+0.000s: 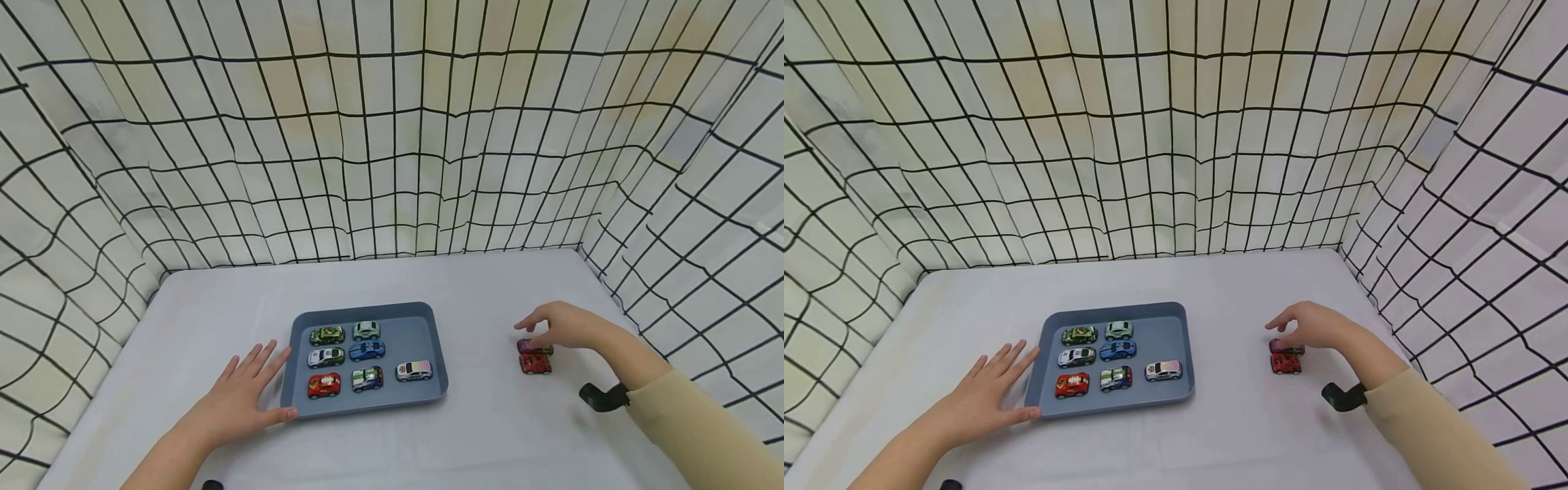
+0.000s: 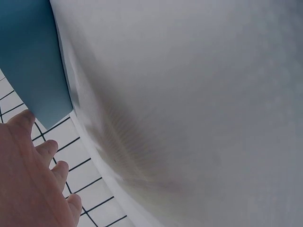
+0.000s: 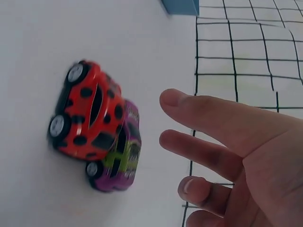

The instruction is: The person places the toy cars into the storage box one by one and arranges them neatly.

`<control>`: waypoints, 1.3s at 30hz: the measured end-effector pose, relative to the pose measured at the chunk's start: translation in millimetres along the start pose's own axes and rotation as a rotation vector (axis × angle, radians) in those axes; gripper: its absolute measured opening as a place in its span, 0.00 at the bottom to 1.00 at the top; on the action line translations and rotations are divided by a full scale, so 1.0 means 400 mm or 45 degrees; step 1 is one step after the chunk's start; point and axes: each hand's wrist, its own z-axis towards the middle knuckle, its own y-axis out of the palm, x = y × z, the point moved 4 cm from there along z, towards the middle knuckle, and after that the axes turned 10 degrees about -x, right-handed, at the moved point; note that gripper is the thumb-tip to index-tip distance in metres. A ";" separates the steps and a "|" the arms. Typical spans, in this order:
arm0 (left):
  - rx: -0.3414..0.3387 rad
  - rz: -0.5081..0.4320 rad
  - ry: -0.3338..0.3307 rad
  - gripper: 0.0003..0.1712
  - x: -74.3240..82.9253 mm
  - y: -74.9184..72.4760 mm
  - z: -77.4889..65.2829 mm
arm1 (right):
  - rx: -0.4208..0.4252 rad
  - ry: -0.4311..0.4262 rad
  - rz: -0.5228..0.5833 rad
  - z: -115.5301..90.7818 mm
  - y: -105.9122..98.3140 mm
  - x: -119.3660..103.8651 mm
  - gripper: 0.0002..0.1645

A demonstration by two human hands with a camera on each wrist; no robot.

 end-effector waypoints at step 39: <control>-0.013 -0.031 -0.003 0.64 -0.008 0.008 0.005 | -0.213 0.037 0.014 0.040 0.020 0.087 0.23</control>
